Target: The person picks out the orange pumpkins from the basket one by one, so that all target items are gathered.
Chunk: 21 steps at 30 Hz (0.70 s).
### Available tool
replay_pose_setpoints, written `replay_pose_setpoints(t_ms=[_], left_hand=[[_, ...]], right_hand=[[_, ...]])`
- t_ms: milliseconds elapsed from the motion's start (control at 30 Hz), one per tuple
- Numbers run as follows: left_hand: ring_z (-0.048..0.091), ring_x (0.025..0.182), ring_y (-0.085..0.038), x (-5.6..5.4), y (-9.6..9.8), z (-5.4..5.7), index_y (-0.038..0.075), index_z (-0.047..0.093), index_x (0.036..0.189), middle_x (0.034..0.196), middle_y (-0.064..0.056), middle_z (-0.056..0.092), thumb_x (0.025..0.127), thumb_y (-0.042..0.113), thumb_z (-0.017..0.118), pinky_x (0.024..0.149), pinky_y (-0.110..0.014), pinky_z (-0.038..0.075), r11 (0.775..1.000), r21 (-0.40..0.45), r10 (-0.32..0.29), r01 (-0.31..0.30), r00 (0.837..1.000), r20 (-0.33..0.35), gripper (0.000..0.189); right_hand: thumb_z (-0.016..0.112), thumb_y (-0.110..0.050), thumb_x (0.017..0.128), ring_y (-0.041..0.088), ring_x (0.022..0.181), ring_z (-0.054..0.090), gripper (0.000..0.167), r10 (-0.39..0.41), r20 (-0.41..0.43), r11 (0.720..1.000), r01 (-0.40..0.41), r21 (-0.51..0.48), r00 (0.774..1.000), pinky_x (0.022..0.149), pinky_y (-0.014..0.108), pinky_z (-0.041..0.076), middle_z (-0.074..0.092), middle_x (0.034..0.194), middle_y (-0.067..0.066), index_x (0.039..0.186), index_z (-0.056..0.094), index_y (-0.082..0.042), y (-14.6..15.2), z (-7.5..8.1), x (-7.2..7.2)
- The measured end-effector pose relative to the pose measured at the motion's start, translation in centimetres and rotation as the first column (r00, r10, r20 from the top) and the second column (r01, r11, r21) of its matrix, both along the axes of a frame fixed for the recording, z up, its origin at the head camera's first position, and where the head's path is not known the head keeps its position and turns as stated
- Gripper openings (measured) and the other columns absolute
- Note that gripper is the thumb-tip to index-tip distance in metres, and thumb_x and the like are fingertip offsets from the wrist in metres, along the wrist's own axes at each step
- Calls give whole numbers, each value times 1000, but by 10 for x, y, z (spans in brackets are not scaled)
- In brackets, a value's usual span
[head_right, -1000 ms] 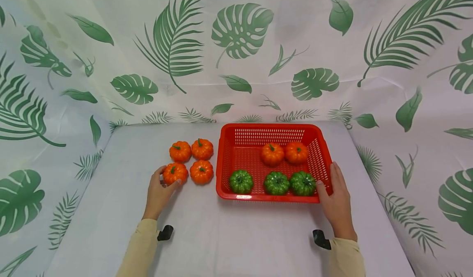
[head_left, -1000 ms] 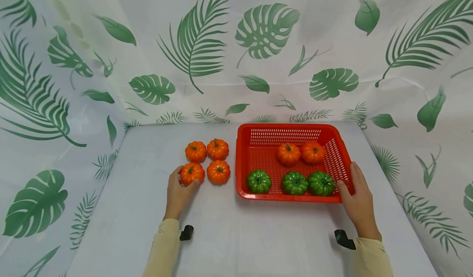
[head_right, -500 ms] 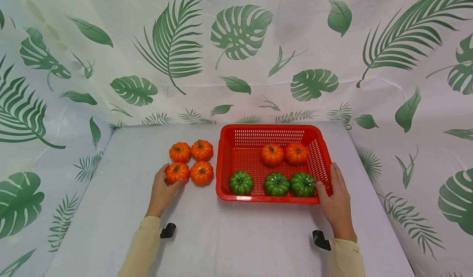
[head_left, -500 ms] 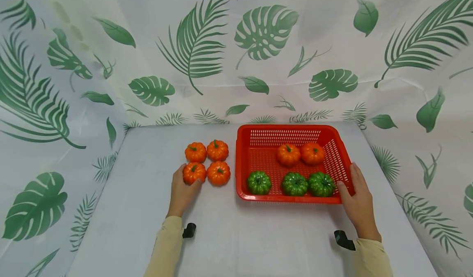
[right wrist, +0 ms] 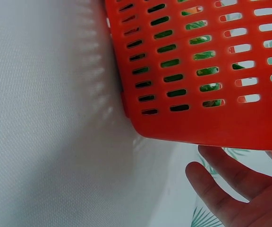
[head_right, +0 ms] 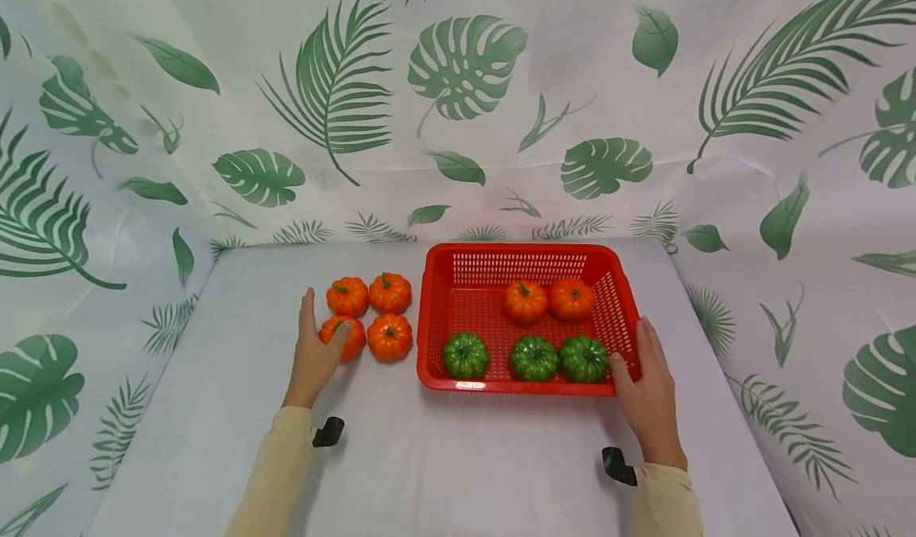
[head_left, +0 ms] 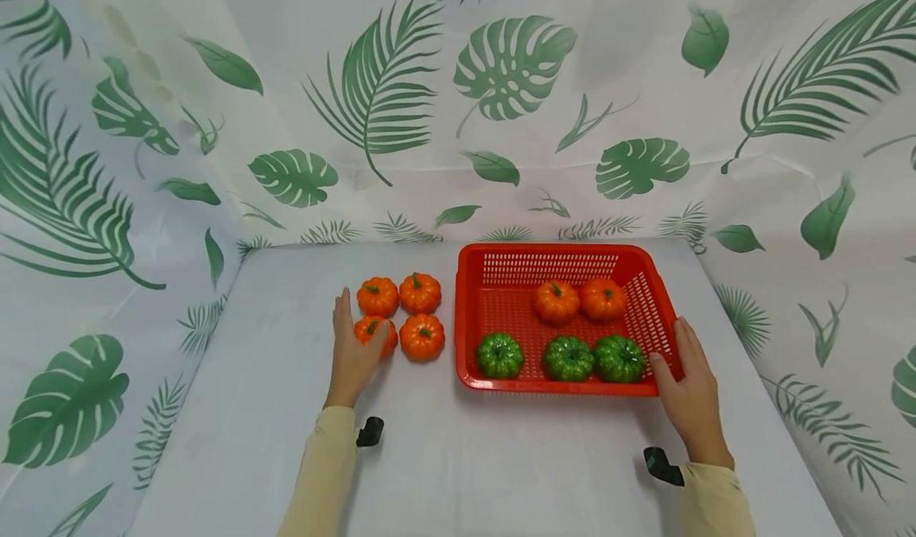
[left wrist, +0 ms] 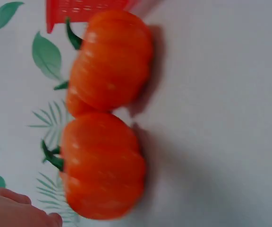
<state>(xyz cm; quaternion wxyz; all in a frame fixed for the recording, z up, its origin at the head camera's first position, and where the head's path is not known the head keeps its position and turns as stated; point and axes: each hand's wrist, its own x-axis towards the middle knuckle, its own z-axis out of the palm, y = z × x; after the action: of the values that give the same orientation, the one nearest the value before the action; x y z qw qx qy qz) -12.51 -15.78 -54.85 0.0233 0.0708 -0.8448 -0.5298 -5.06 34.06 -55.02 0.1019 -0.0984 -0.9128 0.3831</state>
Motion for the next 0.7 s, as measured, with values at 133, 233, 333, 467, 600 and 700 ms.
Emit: replay_pose_setpoints(t_ms=[133, 233, 333, 467, 600, 700], left_hand=[[-1, 164, -30, -7, 13, 19, 25, 3, 174, 180, -4, -1, 106, 36, 65, 127, -64, 9, 997, 63, -29, 35, 996, -87, 93], [9, 163, -31, -12, 28, 35, 26, 2, 175, 179, -1, 2, 107, 37, 64, 127, -62, 15, 991, 120, -47, 62, 992, -121, 92], [15, 163, -30, -19, 44, 52, 32, 2, 174, 179, 5, 6, 107, 41, 61, 127, -62, 19, 986, 151, -56, 75, 990, -127, 90], [14, 163, -26, -31, 67, 68, 39, 3, 173, 178, 13, 6, 106, 45, 61, 127, -60, 19, 975, 195, -88, 111, 989, -120, 89], [24, 159, -32, -40, 87, 74, 42, 3, 173, 179, 8, 7, 105, 45, 63, 123, -59, 31, 950, 278, -123, 145, 988, -96, 90], [28, 157, -37, -44, 99, 74, 42, 4, 173, 179, 6, 7, 105, 43, 63, 122, -58, 34, 939, 305, -140, 161, 986, -90, 90]], right_hand=[[54, -23, 111, 44, 161, 16, 73, 4, -7, 1000, -4, -2, 1000, 115, 74, 28, 16, 177, 18, 172, 16, -9, 0, 0, 0], [54, -23, 111, 44, 160, 17, 73, 0, -2, 1000, 0, -1, 1000, 114, 74, 29, 16, 177, 18, 172, 16, -8, 0, 1, 0], [54, -23, 111, 44, 160, 17, 74, -3, 0, 1000, 3, -3, 1000, 114, 74, 29, 16, 177, 18, 172, 15, -9, 0, 1, -1], [53, -22, 111, 45, 160, 17, 73, -3, -4, 1000, 3, -8, 1000, 116, 74, 27, 16, 177, 19, 172, 15, -8, -1, 1, 0], [53, -21, 111, 46, 160, 17, 72, -1, -9, 1000, 1, -9, 1000, 116, 74, 26, 16, 176, 20, 171, 16, -6, -1, 1, 1], [53, -22, 111, 46, 160, 17, 73, 5, -14, 1000, -5, -6, 1000, 115, 75, 27, 16, 176, 20, 171, 15, -7, -1, 1, 1]])
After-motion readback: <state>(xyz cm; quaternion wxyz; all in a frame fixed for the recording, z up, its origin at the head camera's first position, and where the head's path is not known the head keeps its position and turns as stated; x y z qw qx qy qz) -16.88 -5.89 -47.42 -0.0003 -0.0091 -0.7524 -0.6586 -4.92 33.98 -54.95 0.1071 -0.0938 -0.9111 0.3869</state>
